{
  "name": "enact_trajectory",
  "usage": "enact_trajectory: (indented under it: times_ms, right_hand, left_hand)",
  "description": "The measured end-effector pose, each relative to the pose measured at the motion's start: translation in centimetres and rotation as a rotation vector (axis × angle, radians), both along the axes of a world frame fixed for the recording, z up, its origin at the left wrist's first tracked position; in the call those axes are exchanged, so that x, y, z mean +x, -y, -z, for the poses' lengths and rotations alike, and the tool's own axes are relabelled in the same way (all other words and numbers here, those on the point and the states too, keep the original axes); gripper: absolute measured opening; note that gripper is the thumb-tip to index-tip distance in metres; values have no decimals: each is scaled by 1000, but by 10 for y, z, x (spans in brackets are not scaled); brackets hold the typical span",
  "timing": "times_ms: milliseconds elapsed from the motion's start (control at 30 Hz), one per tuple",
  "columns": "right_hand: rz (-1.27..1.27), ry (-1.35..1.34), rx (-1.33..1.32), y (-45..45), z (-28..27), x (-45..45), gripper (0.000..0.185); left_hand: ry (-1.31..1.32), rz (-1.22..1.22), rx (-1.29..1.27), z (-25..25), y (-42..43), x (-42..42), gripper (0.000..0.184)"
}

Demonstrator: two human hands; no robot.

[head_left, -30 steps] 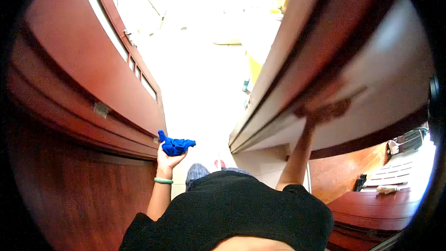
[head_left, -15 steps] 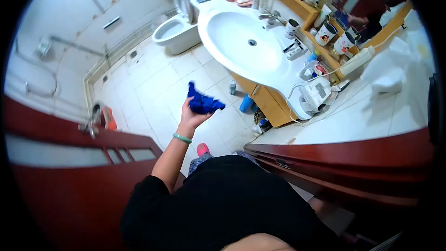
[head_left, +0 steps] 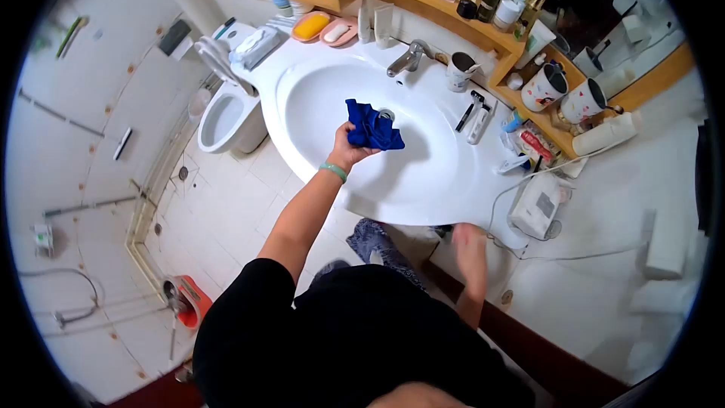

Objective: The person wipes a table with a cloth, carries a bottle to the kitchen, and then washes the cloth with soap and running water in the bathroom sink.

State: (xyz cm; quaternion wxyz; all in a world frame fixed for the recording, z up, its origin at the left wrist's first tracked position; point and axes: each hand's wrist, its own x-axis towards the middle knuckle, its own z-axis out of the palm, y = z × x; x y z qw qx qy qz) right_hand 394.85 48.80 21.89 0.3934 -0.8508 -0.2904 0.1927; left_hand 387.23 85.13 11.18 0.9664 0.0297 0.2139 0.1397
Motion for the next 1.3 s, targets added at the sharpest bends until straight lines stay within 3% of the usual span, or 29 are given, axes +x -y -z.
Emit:
enact_trajectory:
  times_ms: [100, 133, 167, 333, 433, 500, 700, 733, 833, 900, 967, 1033, 1133, 1200, 1300]
  right_hand:
    - [21, -392, 213, -151, 1, 86, 50]
    - [-5, -377, 140, -200, -1, 107, 57]
    - [-85, -599, 222, -239, 31, 141, 61]
    - [295, -756, 385, -348, 31, 171, 55]
    - [309, -661, 517, -363, 43, 190, 52]
    - [405, -765, 552, -369, 43, 194, 43]
    - [531, -568, 260, -393, 19, 209, 33]
    - [426, -495, 218, -390, 21, 214, 33]
    - [440, -485, 59, -376, 20, 193, 33]
    - [476, -635, 614, -365, 38, 166, 39]
    - [478, -194, 344, -336, 120, 140, 33]
    - [470, -65, 318, -345, 159, 99, 35]
    - [505, -311, 399, -368, 194, 72, 37]
    - [463, -705, 351, -377, 201, 75, 41]
    - [537, -702, 146, -387, 213, 91, 38]
  left_hand:
    - [-58, -5, -49, 18, -32, 30, 60]
    - [-85, 22, -63, 22, -42, 40, 60]
    - [-109, 48, -81, 27, -50, 50, 61]
    - [-67, 211, 1, 42, -78, 80, 62]
    - [-18, 297, -29, 52, -88, 89, 61]
    - [-38, 341, -42, 56, -95, 98, 60]
    - [-84, 455, -90, 59, -107, 110, 59]
    - [-108, 478, -68, 61, -109, 111, 59]
    - [-91, 501, -90, 61, -110, 111, 52]
    - [-127, 482, 4, 84, -113, 111, 46]
    - [-167, 457, 87, 90, -112, 106, 40]
    - [-165, 570, 204, 82, -123, 102, 35]
    - [-200, 728, 211, 53, -140, 107, 40]
    - [-196, 696, 206, 55, -152, 103, 38]
    - [-208, 621, 352, 54, -167, 94, 32]
